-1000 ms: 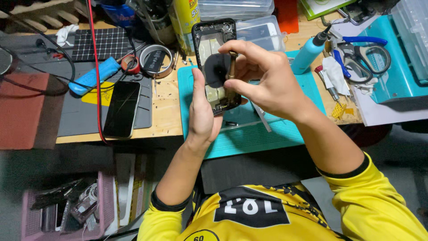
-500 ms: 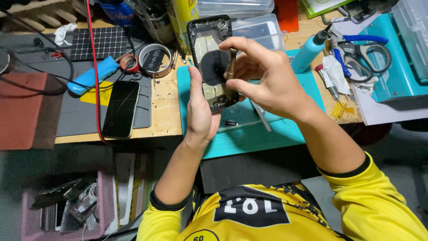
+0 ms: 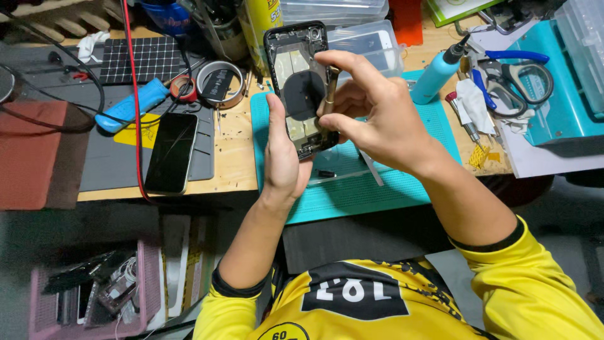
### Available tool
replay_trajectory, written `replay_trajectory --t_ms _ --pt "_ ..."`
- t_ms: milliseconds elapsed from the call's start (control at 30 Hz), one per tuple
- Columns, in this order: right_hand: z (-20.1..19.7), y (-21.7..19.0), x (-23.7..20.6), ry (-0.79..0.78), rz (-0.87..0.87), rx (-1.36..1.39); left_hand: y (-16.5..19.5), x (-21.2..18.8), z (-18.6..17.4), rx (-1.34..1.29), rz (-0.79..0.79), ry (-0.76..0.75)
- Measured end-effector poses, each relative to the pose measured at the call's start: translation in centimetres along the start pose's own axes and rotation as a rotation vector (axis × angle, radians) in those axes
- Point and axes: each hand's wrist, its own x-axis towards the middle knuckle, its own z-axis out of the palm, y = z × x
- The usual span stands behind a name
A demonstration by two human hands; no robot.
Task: The person works on a disassembled smartphone frame at a repair bench, holding it in one hand while using a blower to blow out the interior, picking at internal components with tweezers and a metal pick, applying liquid from a small bottle, and prying along the frame edges.
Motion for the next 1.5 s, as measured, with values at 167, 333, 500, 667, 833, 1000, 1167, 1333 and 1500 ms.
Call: replay_trajectory --t_ms 167,333,500,667,833,1000,1167,1333,1500 --pt "0.00 0.10 -0.30 0.032 -0.013 0.060 0.05 -0.22 0.02 -0.006 0.000 -0.040" --pt "0.15 0.37 -0.47 0.036 -0.027 0.082 0.20 -0.27 0.27 0.041 -0.008 -0.014" --pt "0.06 0.47 -0.42 0.046 -0.007 0.044 0.40 -0.33 0.52 0.047 -0.021 -0.003" --pt "0.09 0.31 -0.36 0.037 0.005 0.059 0.43 -0.29 0.59 0.047 -0.021 0.000" --pt "0.11 0.32 -0.29 0.030 0.044 0.085 0.42 -0.40 0.67 0.060 -0.019 -0.004" --pt "0.12 0.53 -0.25 0.026 0.010 0.097 0.53 -0.51 0.68 0.104 -0.035 0.008" --pt "0.06 0.61 -0.20 0.030 0.009 0.084 0.59 -0.47 0.67 0.129 -0.032 0.024" --pt "0.02 0.58 -0.13 0.029 0.019 0.078 0.54 -0.37 0.66 0.080 -0.054 0.010" --pt "-0.07 0.53 -0.01 0.022 0.016 0.080 0.40 -0.32 0.50 0.073 -0.043 -0.004"
